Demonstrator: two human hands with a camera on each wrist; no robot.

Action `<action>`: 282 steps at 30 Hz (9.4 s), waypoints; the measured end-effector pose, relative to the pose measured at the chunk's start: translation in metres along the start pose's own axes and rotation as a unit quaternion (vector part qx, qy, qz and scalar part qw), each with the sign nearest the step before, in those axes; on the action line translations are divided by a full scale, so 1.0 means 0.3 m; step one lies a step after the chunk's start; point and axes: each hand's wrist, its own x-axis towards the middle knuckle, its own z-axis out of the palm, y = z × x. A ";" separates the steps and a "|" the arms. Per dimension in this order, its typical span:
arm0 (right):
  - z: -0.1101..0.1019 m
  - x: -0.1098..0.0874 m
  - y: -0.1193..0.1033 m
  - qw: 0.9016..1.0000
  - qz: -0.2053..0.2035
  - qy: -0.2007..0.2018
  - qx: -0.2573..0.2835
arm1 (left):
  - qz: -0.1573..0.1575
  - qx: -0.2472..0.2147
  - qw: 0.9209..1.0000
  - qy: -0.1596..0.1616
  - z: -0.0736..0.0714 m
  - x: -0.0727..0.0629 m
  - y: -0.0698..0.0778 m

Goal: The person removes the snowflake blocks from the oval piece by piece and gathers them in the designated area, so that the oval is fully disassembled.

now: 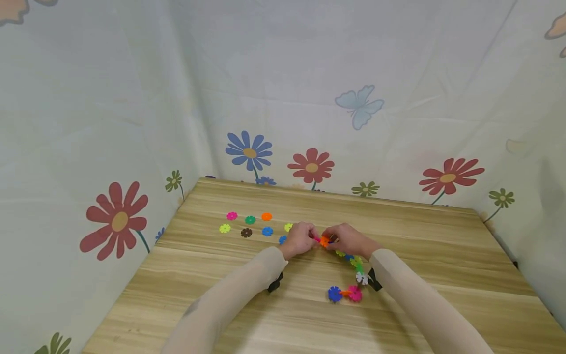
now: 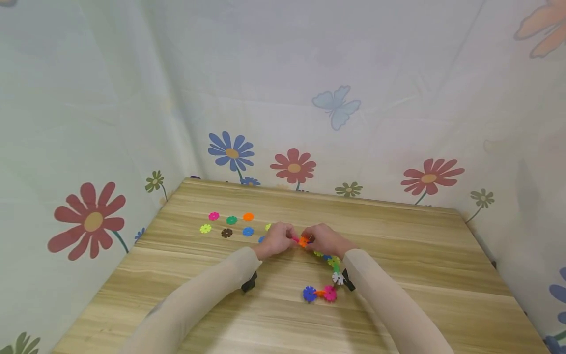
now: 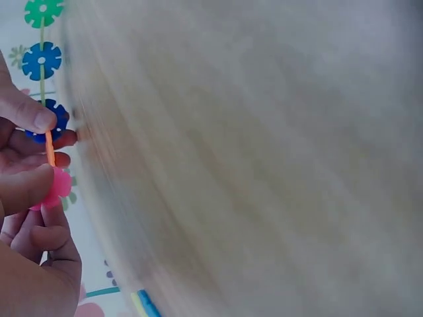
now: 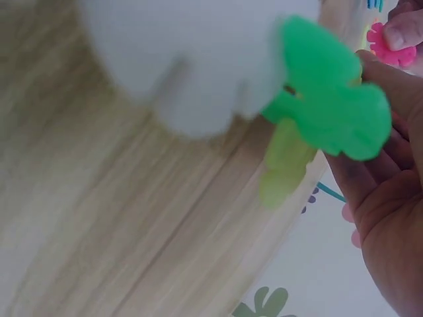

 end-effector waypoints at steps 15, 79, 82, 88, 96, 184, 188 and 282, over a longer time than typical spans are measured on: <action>-0.004 0.000 0.008 1.000 0.014 0.004 0.001 | -0.016 -0.079 0.997 -0.015 -0.153 -0.033 -0.031; -0.007 0.002 -0.013 0.999 0.031 -0.003 0.011 | -0.032 0.047 0.997 -0.043 -0.423 -0.192 -0.287; -0.011 0.001 -0.021 1.000 0.023 0.001 0.008 | -0.035 0.040 0.998 -0.042 -0.416 -0.186 -0.263; -0.005 0.000 -0.022 1.000 0.021 0.002 0.005 | -0.021 0.017 0.998 -0.060 -0.380 -0.165 -0.218; 0.001 0.002 -0.018 1.000 0.015 0.008 0.000 | -0.011 -0.005 0.997 -0.076 -0.301 -0.134 -0.157; -0.021 -0.032 -0.021 1.000 0.000 -0.028 0.008 | -0.142 -0.208 0.963 -0.101 -0.050 -0.033 -0.042; -0.022 -0.032 -0.019 0.999 -0.004 -0.031 0.007 | -0.141 -0.213 0.961 -0.102 -0.054 -0.035 -0.046; -0.020 -0.025 -0.002 0.999 -0.029 -0.032 -0.022 | -0.084 -0.141 0.978 -0.127 -0.163 -0.117 -0.087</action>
